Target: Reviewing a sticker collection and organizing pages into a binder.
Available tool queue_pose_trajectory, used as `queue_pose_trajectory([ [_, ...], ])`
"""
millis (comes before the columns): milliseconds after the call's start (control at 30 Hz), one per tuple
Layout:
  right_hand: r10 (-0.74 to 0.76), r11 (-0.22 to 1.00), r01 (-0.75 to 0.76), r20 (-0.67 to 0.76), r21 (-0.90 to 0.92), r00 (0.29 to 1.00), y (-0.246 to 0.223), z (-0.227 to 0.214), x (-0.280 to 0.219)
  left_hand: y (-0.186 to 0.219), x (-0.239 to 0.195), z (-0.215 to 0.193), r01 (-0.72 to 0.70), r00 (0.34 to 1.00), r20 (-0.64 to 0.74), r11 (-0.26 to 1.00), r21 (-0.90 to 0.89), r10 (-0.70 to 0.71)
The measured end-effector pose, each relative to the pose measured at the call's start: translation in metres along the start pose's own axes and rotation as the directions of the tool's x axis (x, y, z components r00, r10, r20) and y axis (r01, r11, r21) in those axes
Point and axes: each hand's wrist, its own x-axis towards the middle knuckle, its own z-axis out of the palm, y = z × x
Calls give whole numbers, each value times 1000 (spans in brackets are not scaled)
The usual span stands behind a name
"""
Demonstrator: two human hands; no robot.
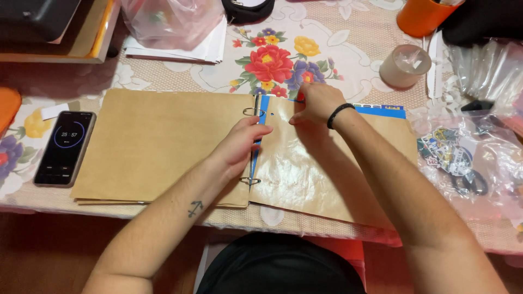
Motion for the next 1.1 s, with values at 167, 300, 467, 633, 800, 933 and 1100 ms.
queue_pose_trajectory([
  [167, 31, 999, -31, 27, 32, 999, 9, 5, 11, -8, 25, -2, 51, 995, -79, 998, -46, -54],
  [300, -69, 986, 62, 40, 154, 997, 12, -2, 1, -11, 32, 2, 79, 995, -65, 995, 59, -75],
  [467, -110, 933, 98, 15, 346, 994, 7, -22, -13, -16, 37, 13, -64, 997, -27, 969, 239, 72],
  [633, -216, 817, 215, -62, 535, 974, 22, -5, 6, -73, 105, -22, -202, 969, -95, 951, 233, 229],
  [800, -219, 759, 239, -109, 605, 970, 14, -2, 8, -21, 39, 9, -190, 978, -74, 978, 84, 196],
  [933, -226, 754, 265, -141, 601, 964, 9, 6, 17, -13, 44, -18, -237, 968, -58, 967, 89, 242],
  [1100, -189, 808, 241, -152, 537, 970, 6, 14, 27, 37, 28, -55, -409, 760, 99, 355, 841, 642],
])
